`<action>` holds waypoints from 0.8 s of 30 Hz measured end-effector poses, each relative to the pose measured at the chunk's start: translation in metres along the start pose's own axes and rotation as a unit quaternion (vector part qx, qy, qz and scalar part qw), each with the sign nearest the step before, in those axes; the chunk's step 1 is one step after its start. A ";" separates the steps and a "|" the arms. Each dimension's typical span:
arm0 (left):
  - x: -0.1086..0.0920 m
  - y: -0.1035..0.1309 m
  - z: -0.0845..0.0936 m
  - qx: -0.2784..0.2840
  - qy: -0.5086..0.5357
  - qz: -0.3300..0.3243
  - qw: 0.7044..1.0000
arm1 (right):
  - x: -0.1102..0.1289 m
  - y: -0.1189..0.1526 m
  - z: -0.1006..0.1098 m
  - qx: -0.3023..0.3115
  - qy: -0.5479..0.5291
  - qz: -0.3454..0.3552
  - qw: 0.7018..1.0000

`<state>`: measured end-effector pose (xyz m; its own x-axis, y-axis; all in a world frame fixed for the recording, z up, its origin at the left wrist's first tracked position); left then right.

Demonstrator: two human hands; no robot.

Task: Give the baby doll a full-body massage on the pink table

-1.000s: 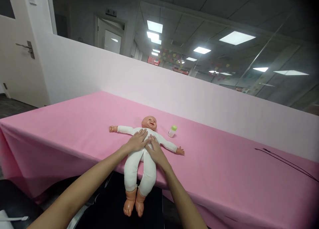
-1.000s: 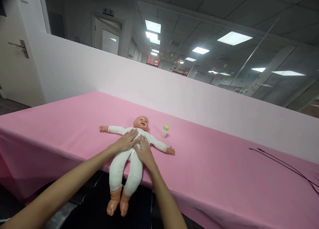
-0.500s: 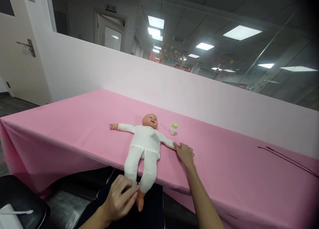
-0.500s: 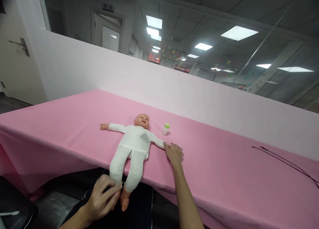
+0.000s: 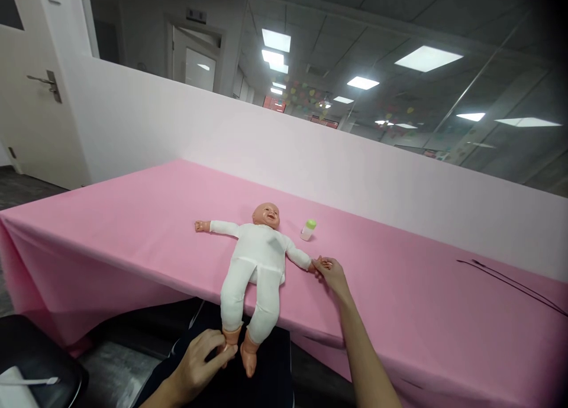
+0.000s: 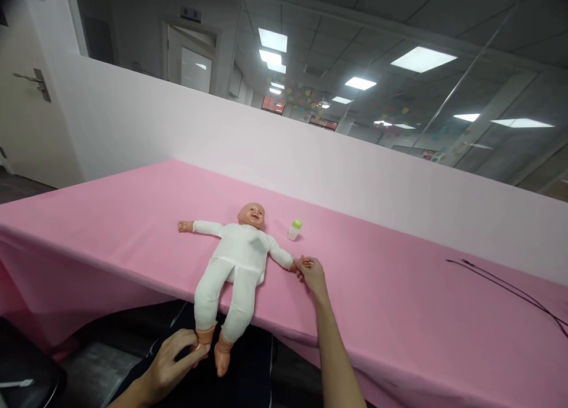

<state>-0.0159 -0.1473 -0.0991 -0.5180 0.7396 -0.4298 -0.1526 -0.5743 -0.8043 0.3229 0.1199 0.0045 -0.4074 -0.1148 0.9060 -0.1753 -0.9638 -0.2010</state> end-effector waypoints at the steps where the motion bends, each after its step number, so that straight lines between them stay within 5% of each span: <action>1: -0.005 -0.003 0.007 -0.030 0.018 0.000 0.999 | 0.001 0.003 -0.004 0.016 -0.037 -0.014 0.999; 4: -0.011 -0.018 0.038 -0.157 0.059 0.053 0.984 | 0.013 0.008 -0.006 0.004 -0.116 -0.031 0.993; 8: 0.011 -0.065 0.072 -0.279 0.123 0.230 0.924 | 0.057 0.007 -0.010 -0.043 -0.181 0.011 0.982; 12: 0.049 -0.138 0.064 -0.265 0.276 0.351 0.854 | 0.114 0.018 -0.041 -0.019 -0.122 0.093 0.988; 17: 0.075 -0.205 0.031 -0.153 0.338 0.359 0.856 | 0.143 0.053 -0.105 0.093 0.018 0.202 0.975; 20: 0.071 -0.210 0.028 -0.132 0.336 0.348 0.865 | 0.141 0.057 -0.112 0.096 0.049 0.223 0.969; 24: 0.038 -0.176 0.056 -0.150 0.251 0.338 0.895 | 0.122 0.018 -0.077 0.053 -0.041 0.136 0.988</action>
<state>-0.0557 -0.0380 0.0490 0.0477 0.3663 -0.9293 0.3240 -0.8857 -0.3324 0.2014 0.1067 0.0826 -0.3526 -0.3886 0.8513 0.0283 -0.9137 -0.4054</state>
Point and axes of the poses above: each hand's wrist, its own y-axis away from the middle knuckle, its own z-axis out of the back of the hand, x = y × z, the point moved 7 cm from there along -y, towards the middle knuckle, and after that the axes turned 5 degrees about y, right-handed, at the moved point
